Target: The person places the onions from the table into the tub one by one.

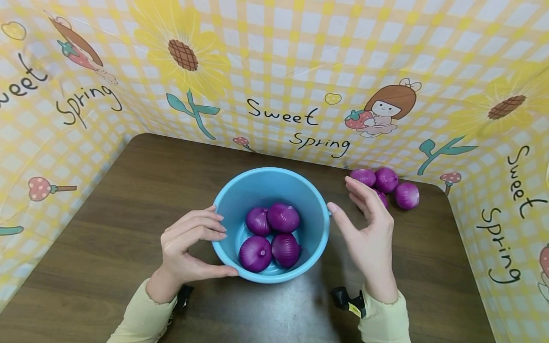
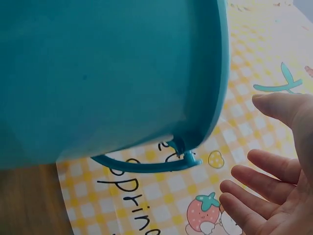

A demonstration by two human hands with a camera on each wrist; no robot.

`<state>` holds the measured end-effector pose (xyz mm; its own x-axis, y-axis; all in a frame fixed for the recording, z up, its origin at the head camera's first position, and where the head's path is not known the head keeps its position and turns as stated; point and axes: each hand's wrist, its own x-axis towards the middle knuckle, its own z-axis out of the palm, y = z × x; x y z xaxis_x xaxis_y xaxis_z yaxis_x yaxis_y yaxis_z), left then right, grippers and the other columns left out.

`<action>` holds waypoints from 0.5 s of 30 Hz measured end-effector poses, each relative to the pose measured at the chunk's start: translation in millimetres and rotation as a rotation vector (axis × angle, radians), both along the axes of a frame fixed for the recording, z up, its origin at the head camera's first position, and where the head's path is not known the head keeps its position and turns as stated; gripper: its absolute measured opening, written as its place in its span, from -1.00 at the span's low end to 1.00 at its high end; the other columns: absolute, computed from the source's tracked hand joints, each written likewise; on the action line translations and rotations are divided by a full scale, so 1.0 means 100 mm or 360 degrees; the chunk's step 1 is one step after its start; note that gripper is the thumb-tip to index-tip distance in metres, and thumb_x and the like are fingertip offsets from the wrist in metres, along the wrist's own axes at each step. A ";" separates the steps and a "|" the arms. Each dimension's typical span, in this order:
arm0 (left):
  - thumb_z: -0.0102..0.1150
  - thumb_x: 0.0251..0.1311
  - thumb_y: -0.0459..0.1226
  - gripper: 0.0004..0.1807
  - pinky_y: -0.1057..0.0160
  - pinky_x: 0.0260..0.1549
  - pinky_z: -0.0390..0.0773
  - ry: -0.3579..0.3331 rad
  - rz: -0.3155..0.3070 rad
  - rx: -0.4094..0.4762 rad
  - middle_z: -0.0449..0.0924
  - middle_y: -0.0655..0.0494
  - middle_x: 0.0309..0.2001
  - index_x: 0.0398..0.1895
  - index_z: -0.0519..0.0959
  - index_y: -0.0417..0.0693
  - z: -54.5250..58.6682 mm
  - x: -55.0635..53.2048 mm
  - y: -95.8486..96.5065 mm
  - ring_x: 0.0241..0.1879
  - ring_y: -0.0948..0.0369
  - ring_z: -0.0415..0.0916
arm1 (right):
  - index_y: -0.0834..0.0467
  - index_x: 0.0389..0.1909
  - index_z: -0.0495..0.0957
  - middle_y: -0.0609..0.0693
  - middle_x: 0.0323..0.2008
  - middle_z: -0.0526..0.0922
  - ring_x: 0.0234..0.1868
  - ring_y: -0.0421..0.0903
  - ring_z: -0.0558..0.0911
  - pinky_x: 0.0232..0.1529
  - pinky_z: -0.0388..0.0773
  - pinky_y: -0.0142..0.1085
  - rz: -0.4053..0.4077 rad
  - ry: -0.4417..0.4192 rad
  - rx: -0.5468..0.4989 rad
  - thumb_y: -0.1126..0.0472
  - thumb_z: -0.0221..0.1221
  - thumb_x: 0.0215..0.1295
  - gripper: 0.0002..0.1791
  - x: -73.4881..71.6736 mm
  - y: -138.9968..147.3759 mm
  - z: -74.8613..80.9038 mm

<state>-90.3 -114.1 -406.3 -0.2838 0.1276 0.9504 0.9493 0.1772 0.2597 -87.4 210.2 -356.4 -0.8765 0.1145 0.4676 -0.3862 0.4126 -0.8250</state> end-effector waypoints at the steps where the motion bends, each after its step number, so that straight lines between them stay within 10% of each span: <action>1: 0.69 -0.27 0.16 -0.35 -0.13 0.06 0.64 -0.0002 0.0001 -0.0001 0.67 -0.07 -0.42 -0.48 0.64 -0.23 0.00 0.00 0.00 -0.32 -0.04 0.64 | 0.18 0.29 0.55 0.10 0.21 0.61 0.21 -0.04 0.59 0.23 0.53 -0.33 -0.0017 -0.0007 0.0008 0.48 0.39 0.20 -0.39 0.00 0.01 0.00; 15: 0.68 -0.24 0.15 -0.35 -0.14 0.05 0.64 0.0012 -0.0008 0.0009 0.67 -0.09 -0.42 -0.49 0.64 -0.25 -0.02 0.00 0.01 -0.32 -0.05 0.64 | 0.17 0.29 0.56 0.05 0.19 0.63 0.15 -0.12 0.64 0.22 0.53 -0.35 -0.0184 -0.0056 -0.0032 0.43 0.38 0.25 -0.44 -0.01 0.15 -0.02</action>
<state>-89.9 -113.3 -407.9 -0.2758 0.1235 0.9532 0.9521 0.1712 0.2533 -88.8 225.0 -358.8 -0.8727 0.2248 0.4335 -0.3078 0.4360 -0.8457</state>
